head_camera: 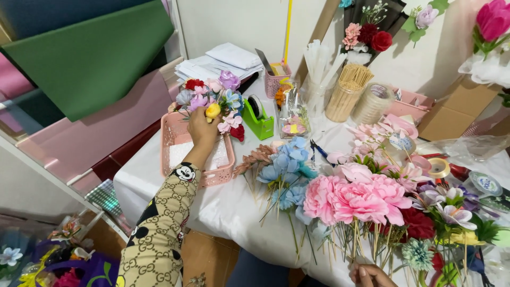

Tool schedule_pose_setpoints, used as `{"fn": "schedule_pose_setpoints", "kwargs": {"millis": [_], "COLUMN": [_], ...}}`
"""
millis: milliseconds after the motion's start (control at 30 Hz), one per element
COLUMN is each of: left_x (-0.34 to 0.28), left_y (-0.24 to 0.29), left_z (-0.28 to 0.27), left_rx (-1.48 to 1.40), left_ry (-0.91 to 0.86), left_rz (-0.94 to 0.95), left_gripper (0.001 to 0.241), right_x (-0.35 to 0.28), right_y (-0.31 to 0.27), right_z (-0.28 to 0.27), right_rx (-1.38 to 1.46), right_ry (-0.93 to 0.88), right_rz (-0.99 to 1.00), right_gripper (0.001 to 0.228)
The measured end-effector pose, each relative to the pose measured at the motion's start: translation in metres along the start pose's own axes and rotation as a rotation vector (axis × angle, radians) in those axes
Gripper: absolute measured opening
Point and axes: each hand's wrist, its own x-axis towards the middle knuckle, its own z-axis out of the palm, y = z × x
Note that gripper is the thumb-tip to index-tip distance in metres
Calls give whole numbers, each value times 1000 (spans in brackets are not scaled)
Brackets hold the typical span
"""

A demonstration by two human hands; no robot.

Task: The person arranges various artificial flowers on a table covered with a white cloth. They pick up individual flowers, such as purple, pink, and blue varieties, and place them into a pink basket or group them on the table surface.

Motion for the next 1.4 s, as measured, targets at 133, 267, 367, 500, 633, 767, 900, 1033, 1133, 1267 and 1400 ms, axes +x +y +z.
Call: {"fn": "schedule_pose_setpoints", "kwargs": {"millis": [133,267,367,500,633,767,900,1033,1133,1267,1400], "left_x": [0,-22,-34,-92,-194,-288,-331,-350,-343,-357,-363], "left_y": [4,64,73,116,109,146,199,226,272,256,238], "left_z": [-11,-95,-134,-201,-198,-163,-151,-135,-148,-135,-130], "left_rx": [-137,-440,-935,-900,-851,-975,-694,-595,-524,-724,-652], "left_ry": [58,-20,47,-97,-522,-864,-1089,-1242,-1502,-1386,-1233], "left_rz": [92,-106,-126,60,-58,32,-55,56,-62,47,74], "left_gripper": [43,36,33,31,46,50,44,47,107,109,50], "right_x": [-7,-10,-9,5,0,-35,-52,-65,-58,-20,38], "right_y": [-20,-27,-40,-39,-55,-137,-150,-143,-136,-112,-108], "right_z": [7,9,8,0,-5,-1,-7,-31,-50,-113,-164], "right_rx": [22,138,10,123,23,-58,19,109,36,-77,-188], "right_ry": [37,-4,14,-154,-206,-373,-541,-512,-337,-102,263], "right_rz": [-78,-287,-235,-342,-573,-565,-526,-269,-429,-368,-288], "right_gripper": [17,14,15,22,15,25,27,19,14,8,15]}}
